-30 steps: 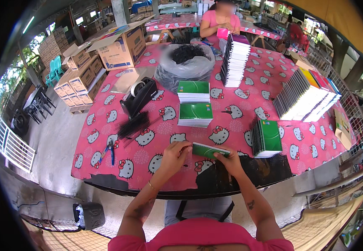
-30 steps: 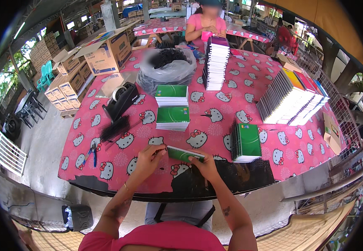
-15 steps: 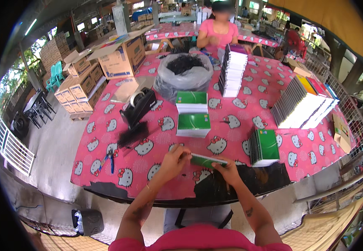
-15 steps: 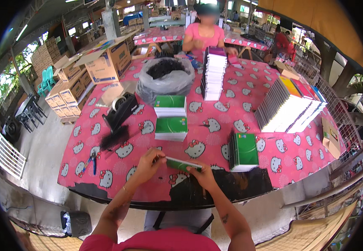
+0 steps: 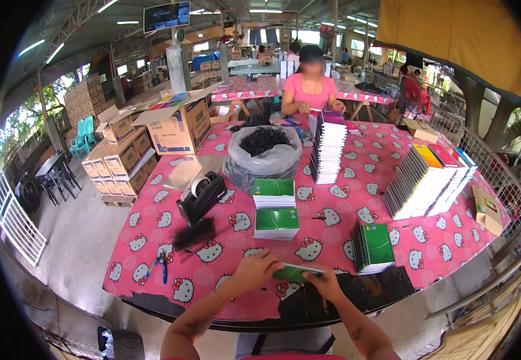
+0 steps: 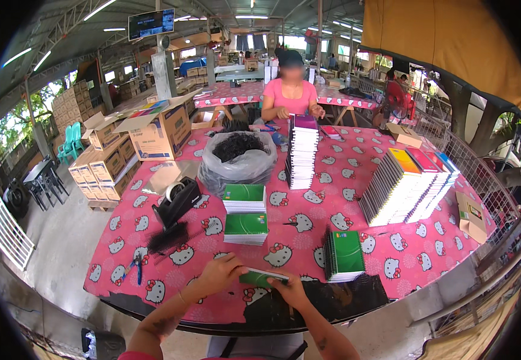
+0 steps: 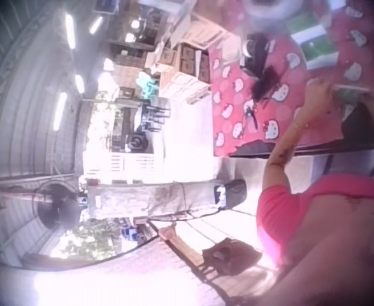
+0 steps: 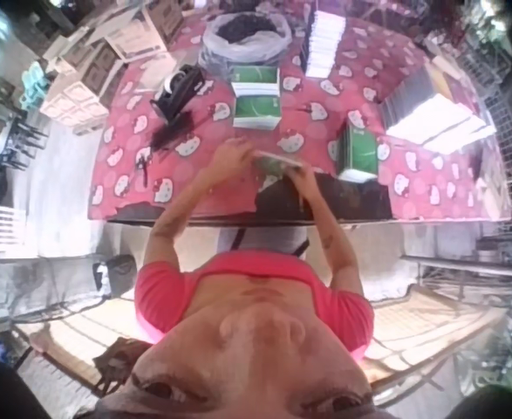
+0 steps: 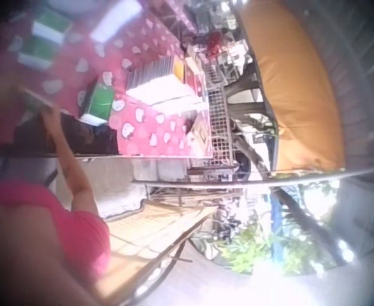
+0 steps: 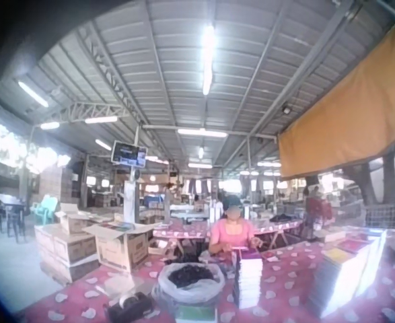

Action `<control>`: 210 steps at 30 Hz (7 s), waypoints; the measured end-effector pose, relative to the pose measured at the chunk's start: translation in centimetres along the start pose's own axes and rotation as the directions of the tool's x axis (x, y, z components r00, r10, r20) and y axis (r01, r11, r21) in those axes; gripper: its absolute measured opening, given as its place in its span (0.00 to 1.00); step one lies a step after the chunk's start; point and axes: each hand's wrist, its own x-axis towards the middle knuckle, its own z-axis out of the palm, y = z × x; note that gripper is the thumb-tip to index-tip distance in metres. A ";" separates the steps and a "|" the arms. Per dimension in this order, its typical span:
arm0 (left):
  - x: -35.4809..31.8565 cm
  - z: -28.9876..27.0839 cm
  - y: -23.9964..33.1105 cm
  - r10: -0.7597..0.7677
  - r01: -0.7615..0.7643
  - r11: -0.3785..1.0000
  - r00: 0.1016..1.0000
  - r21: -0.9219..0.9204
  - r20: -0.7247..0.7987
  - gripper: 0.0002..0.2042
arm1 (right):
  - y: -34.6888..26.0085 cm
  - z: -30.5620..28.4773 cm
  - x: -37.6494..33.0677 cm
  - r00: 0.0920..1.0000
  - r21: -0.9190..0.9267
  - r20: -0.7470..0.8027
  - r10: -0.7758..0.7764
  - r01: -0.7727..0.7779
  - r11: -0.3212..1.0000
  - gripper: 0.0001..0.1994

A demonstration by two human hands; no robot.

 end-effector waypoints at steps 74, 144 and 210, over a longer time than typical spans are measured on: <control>-3.5 4.6 7.8 0.103 -0.118 0.975 0.991 0.186 0.089 0.39 | 0.3 1.5 1.4 0.999 -0.043 0.046 0.025 -0.023 0.999 0.12; 15.5 11.5 12.3 0.496 -0.555 0.762 0.832 -0.335 -0.250 0.15 | -8.5 -16.0 -7.1 0.834 -0.549 -0.477 -0.275 -0.038 0.835 0.32; -3.8 -0.6 1.1 -0.047 0.093 0.993 0.879 0.074 -0.474 0.12 | -0.6 1.5 0.7 0.997 0.052 0.049 0.064 -0.066 0.996 0.16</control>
